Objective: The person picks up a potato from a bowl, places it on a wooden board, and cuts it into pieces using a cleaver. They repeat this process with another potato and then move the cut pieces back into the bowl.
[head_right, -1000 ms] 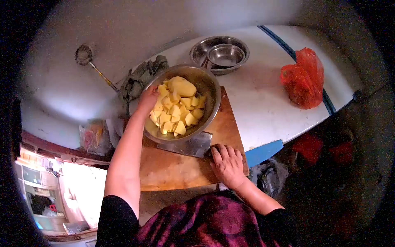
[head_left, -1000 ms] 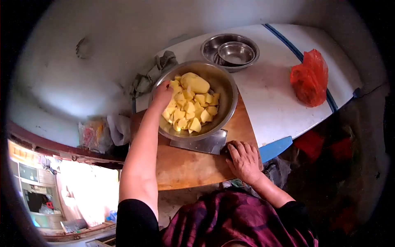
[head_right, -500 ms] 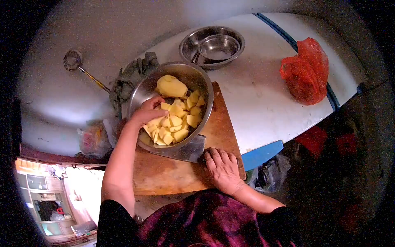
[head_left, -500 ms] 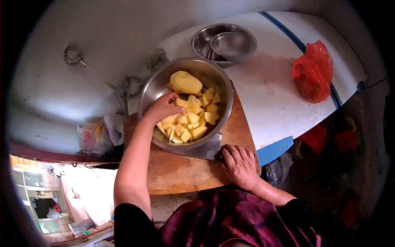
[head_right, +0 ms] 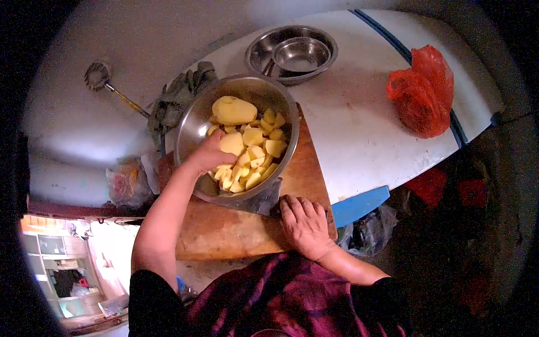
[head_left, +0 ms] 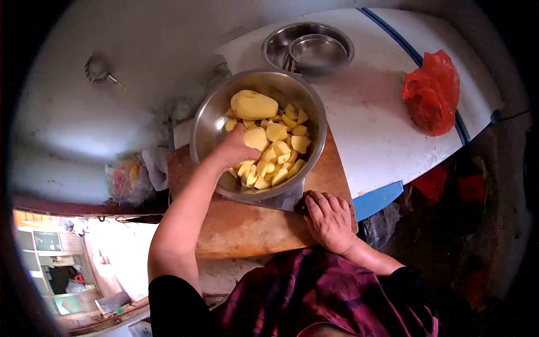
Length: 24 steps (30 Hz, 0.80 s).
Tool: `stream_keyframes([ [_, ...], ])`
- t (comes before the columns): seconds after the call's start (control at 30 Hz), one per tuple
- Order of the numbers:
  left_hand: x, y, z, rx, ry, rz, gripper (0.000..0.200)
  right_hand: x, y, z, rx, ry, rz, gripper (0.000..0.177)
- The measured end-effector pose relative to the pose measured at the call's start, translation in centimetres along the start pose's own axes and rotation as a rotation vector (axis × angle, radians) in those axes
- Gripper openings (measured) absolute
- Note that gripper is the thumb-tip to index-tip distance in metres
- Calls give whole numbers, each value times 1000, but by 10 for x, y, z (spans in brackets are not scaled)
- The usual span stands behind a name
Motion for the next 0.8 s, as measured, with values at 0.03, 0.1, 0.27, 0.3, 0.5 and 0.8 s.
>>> stream_keyframes([
  [0.03, -1, 3, 4, -18, 134, -64, 76, -1, 0, 0, 7, -7, -8, 44],
  [0.1, -1, 2, 7, -181, 200, -210, 75, -2, 3, 0, -2, -19, 62, 44],
  [0.27, 34, -50, -27, -238, -282, -323, 63, -6, 21, -15, 217, -110, 63, 27],
  [0.3, 42, -65, -30, -293, -442, -298, 62, -10, 24, -20, 234, -178, 80, 28],
  [0.5, 58, -150, -3, -376, -729, -271, 61, -12, 67, -38, 276, -73, 134, 40],
  [0.8, 41, -221, 96, -210, -847, -365, 57, -20, 128, 12, 70, -4, 108, 26],
])
Point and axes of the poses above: each hand's wrist, its own y-axis towards the middle knuckle, its own x-axis out of the back of the hand, z = x × y, the point moved 2 cm from there along y, towards the middle knuckle, and after that the axes turned 6 degrees about x, right-handed, at the moved point
